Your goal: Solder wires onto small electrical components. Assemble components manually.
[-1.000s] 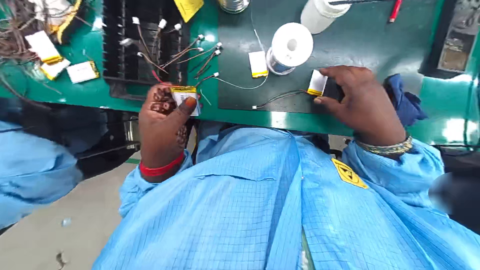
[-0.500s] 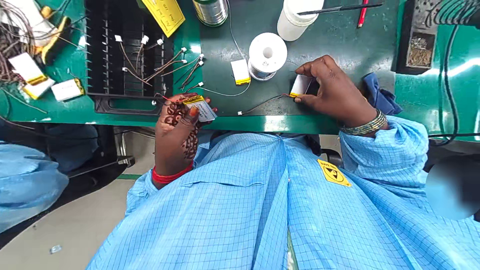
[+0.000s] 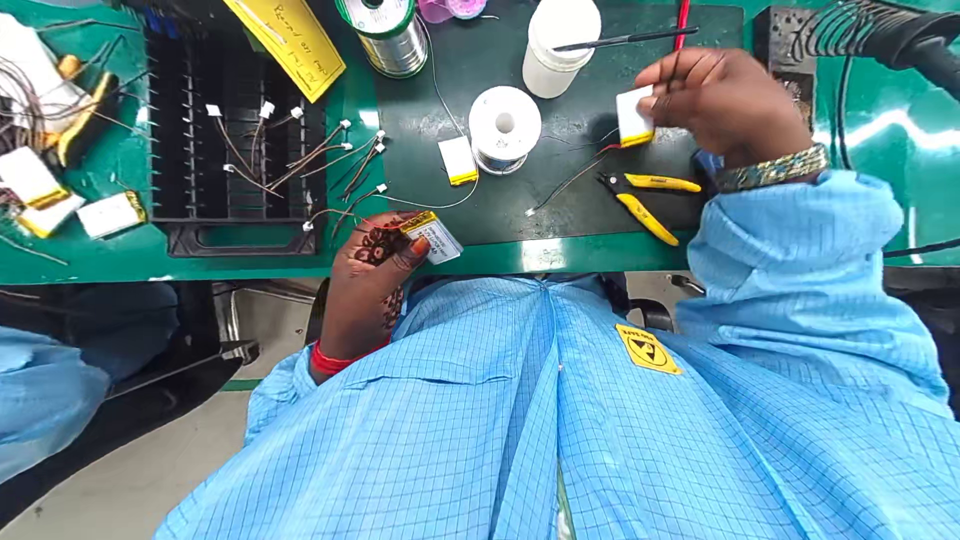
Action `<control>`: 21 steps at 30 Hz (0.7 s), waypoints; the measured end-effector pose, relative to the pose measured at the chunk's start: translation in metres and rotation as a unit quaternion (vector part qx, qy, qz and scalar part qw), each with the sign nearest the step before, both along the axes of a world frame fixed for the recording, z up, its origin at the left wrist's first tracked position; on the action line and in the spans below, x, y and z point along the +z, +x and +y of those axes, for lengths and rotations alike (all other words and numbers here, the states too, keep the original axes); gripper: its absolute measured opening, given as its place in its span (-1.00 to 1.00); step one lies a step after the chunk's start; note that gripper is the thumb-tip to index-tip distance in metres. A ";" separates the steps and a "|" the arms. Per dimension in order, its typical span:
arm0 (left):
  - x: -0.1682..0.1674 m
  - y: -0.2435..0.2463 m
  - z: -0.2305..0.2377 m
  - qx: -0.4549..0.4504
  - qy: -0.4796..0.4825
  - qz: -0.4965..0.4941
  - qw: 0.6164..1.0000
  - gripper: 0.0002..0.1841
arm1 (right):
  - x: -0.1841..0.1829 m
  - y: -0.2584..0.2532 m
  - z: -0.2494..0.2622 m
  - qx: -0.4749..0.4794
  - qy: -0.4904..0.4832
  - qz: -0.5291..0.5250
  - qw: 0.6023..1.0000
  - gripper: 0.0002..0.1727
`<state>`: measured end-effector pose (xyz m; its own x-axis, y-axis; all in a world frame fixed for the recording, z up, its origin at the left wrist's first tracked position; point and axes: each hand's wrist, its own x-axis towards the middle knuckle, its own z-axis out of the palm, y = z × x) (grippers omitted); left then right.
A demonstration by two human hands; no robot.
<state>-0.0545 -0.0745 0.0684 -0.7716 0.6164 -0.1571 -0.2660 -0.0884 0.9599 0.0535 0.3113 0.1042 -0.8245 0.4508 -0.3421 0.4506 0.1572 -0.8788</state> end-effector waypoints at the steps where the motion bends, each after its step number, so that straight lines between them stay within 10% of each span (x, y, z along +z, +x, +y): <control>1: 0.000 0.002 0.003 -0.005 -0.007 -0.013 1.000 -0.70 | 0.000 -0.005 0.015 -0.020 0.002 -0.025 0.999 -0.77; 13: 0.002 0.017 0.050 -0.177 -0.071 -0.126 0.974 -0.80 | -0.019 -0.050 0.051 -0.040 0.226 -0.085 0.970 -0.59; 21: 0.002 0.013 0.077 -0.214 -0.073 -0.173 0.959 -0.81 | 0.011 0.042 -0.081 0.118 0.137 0.084 0.980 -0.60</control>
<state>-0.0419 0.0024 0.0701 -0.3386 0.8167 -0.4673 -0.5525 0.2295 0.8013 0.0951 0.2306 0.1153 -0.9511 0.2967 -0.0857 0.2261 0.4800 -0.8476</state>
